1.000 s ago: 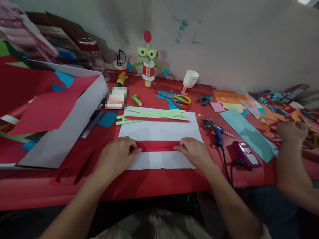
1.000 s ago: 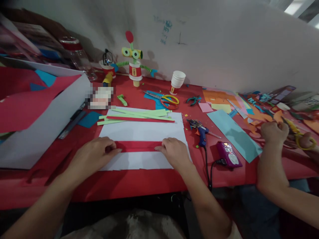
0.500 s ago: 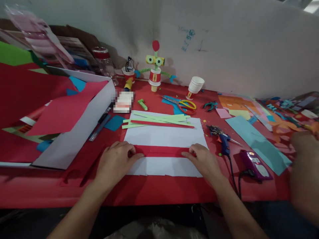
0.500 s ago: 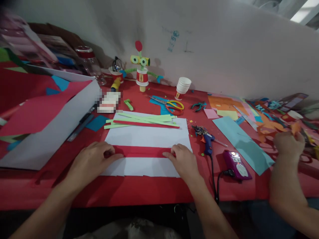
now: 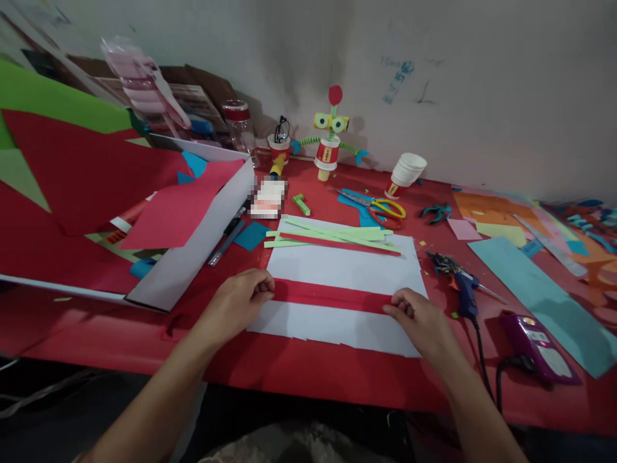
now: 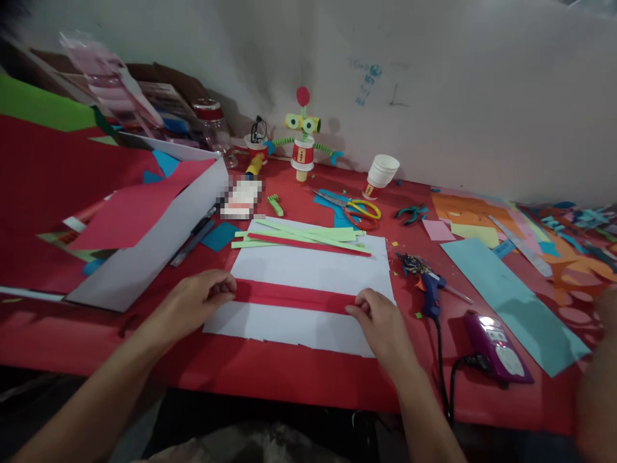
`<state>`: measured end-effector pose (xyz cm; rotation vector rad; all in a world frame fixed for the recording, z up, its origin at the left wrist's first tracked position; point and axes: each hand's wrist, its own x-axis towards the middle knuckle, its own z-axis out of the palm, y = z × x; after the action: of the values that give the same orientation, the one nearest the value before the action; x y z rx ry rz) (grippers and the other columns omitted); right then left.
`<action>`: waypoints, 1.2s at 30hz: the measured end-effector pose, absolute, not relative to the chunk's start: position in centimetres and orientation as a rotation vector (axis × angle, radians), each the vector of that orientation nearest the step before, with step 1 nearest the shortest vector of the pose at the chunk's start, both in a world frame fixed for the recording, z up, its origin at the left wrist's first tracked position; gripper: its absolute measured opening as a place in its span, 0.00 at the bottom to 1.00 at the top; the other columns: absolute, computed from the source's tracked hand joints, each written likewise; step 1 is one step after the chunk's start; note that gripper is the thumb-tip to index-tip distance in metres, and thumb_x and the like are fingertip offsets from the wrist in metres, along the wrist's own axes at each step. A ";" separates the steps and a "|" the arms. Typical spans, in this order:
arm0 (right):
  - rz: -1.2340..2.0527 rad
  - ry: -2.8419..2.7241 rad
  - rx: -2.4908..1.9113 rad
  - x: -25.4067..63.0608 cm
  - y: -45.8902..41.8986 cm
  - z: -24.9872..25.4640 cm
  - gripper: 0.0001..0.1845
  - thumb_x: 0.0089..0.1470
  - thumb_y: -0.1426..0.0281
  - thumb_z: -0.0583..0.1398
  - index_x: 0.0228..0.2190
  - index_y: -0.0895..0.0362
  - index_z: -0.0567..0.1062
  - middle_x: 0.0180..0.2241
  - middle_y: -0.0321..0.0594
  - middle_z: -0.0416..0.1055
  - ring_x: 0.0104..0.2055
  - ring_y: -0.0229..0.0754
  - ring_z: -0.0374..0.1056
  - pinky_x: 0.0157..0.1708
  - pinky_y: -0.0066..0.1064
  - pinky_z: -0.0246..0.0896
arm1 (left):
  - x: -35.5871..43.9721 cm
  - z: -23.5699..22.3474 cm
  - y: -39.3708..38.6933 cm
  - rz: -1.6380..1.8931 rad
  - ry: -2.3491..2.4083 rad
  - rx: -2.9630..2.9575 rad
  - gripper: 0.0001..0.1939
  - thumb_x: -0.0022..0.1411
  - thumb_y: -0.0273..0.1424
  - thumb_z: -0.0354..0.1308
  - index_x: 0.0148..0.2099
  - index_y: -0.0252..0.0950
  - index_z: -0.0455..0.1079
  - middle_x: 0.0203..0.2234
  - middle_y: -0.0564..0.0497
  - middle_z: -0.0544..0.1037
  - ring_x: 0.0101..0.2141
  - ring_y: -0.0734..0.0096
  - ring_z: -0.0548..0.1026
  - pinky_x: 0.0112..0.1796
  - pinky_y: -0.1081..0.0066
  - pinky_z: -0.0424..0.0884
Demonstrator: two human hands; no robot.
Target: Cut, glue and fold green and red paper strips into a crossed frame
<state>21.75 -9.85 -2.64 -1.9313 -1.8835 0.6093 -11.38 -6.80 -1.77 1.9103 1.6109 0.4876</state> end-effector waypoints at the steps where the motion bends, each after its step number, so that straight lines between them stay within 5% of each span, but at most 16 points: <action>1: 0.602 -1.870 -1.923 21.8 -9.9 -2.7 0.09 0.53 0.62 0.58 0.25 0.53 0.67 0.24 0.35 0.68 0.24 0.39 0.62 0.25 0.30 0.56 | -11.5 -1.8 -6.8 0.505 1.591 1.905 0.06 0.54 0.26 0.49 0.31 0.38 0.66 0.27 0.53 0.73 0.29 0.70 0.71 0.30 0.71 0.64; 18: 0.570 -1.564 -2.093 24.1 -10.6 -2.2 0.12 0.39 0.55 0.59 0.22 0.50 0.73 0.21 0.36 0.75 0.24 0.46 0.72 0.24 0.32 0.61 | -10.2 -2.0 -6.9 0.749 1.445 1.884 0.07 0.55 0.22 0.51 0.29 0.37 0.68 0.29 0.52 0.74 0.29 0.72 0.71 0.30 0.72 0.67; 22: 0.546 -1.693 -2.113 24.2 -10.8 -1.8 0.12 0.43 0.55 0.58 0.21 0.50 0.72 0.20 0.36 0.74 0.23 0.45 0.69 0.23 0.32 0.60 | -9.9 -2.0 -6.7 0.693 1.437 1.918 0.09 0.55 0.21 0.49 0.30 0.37 0.69 0.30 0.51 0.74 0.29 0.72 0.71 0.31 0.72 0.68; 28: -0.263 -2.111 -1.968 21.3 -13.0 -2.9 0.12 0.54 0.75 0.52 0.30 0.55 0.75 0.34 0.47 0.74 0.39 0.53 0.66 0.40 0.45 0.61 | -9.1 -2.2 -7.8 0.618 1.539 2.451 0.16 0.55 0.17 0.47 0.35 0.37 0.73 0.39 0.44 0.74 0.42 0.58 0.69 0.43 0.58 0.66; 31: -0.292 -2.270 -1.787 20.2 -14.0 -3.8 0.20 0.51 0.84 0.47 0.38 0.59 0.74 0.40 0.50 0.73 0.45 0.51 0.65 0.45 0.41 0.62 | -8.4 -2.6 -9.1 0.481 1.419 2.717 0.18 0.55 0.15 0.47 0.39 0.35 0.73 0.40 0.42 0.75 0.43 0.55 0.69 0.45 0.57 0.66; 36: -0.219 -2.239 -1.882 18.7 -15.0 -3.9 0.19 0.58 0.77 0.49 0.49 0.58 0.71 0.44 0.51 0.70 0.45 0.52 0.66 0.44 0.43 0.65 | -7.7 -2.9 -11.4 0.268 1.518 2.782 0.19 0.60 0.21 0.47 0.51 0.32 0.70 0.43 0.39 0.75 0.45 0.52 0.70 0.44 0.57 0.68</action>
<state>18.74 -14.98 -3.91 -1.8818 -2.2386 -0.2193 -7.72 -11.44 -2.92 2.7822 1.5181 0.2680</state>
